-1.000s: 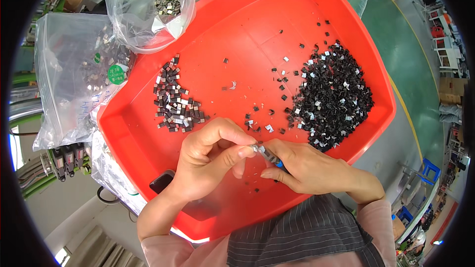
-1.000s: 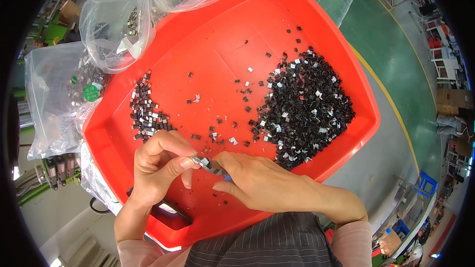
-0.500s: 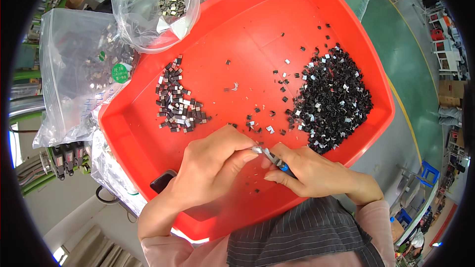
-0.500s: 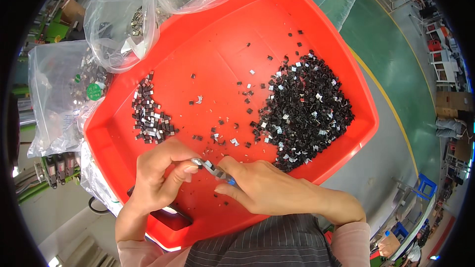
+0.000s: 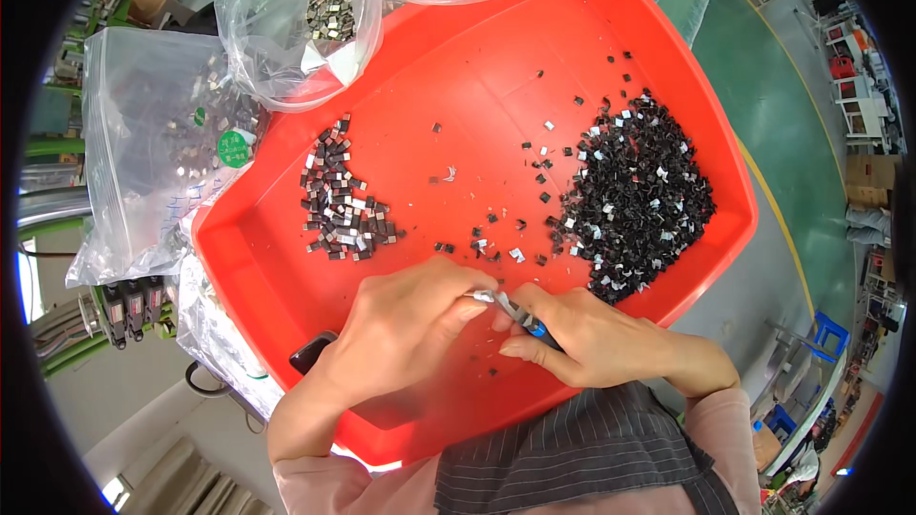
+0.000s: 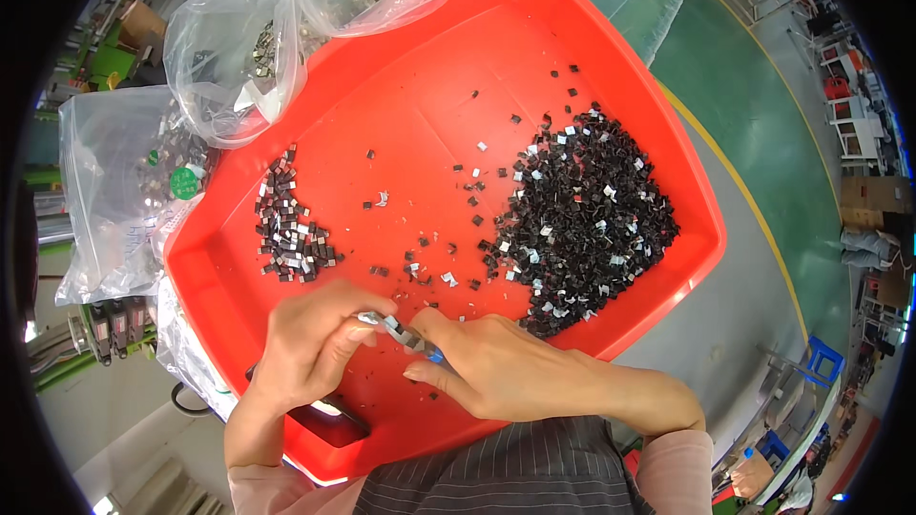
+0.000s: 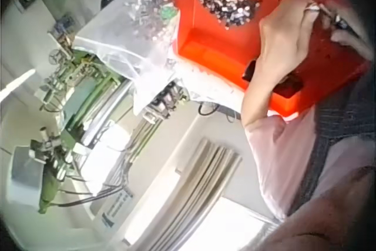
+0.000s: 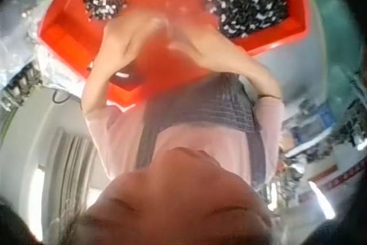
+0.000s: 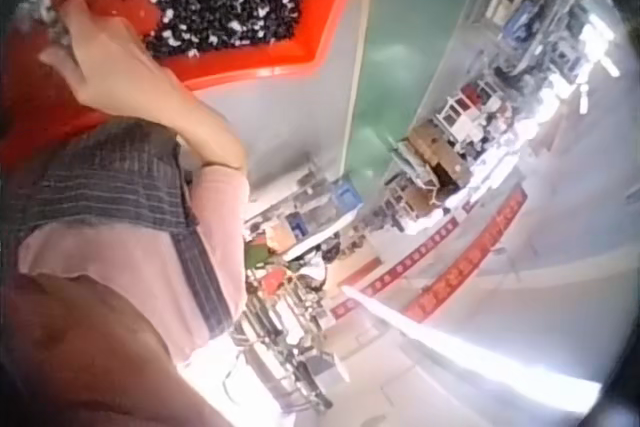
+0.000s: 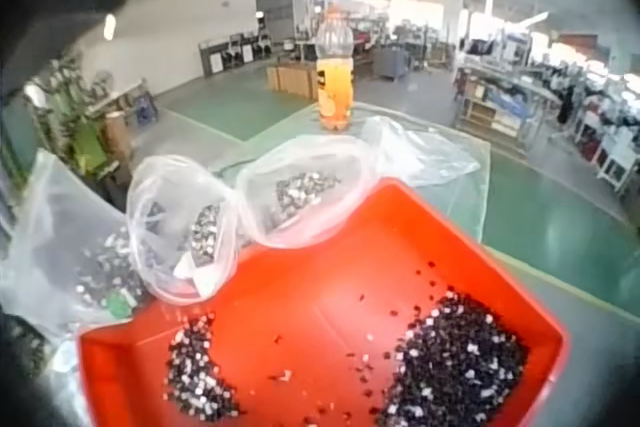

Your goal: The person picks up electronic components and cuts excess material off them one by one using pliers over a tray.

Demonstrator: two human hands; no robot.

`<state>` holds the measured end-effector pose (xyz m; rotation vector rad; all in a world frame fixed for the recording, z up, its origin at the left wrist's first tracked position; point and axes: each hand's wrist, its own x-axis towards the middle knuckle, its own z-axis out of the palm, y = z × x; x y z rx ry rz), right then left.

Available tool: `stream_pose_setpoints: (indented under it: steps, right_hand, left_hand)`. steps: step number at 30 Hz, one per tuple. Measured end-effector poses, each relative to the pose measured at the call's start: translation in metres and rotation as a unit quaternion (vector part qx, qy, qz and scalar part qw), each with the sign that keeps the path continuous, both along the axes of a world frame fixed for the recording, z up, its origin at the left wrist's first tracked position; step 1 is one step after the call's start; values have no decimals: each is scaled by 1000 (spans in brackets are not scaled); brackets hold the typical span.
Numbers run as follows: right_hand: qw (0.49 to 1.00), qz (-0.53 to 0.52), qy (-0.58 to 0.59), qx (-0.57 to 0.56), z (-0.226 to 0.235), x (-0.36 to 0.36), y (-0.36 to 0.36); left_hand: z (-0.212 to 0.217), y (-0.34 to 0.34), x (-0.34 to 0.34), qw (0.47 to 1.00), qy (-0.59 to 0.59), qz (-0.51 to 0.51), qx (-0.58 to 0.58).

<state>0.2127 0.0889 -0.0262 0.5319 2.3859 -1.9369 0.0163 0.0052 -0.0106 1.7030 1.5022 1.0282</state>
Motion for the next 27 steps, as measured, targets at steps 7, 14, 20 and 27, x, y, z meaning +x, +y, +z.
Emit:
stream_pose_setpoints:
  steps: [7,14,20,27]
  right_hand:
    - [991,1,-15,-132,10,-2,4]
    - [999,16,-28,36,6,-1,3]
    - [999,0,-6,-39,3,0,3]
    - [999,-39,5,-17,2,-1,3]
  left_hand:
    - [-6,3,-3,963,199,4,184]
    - [2,-3,2,980,-181,2,-79]
    - [1,0,4,887,-419,-61,-186]
    - [0,-6,9,913,-387,-19,-127]
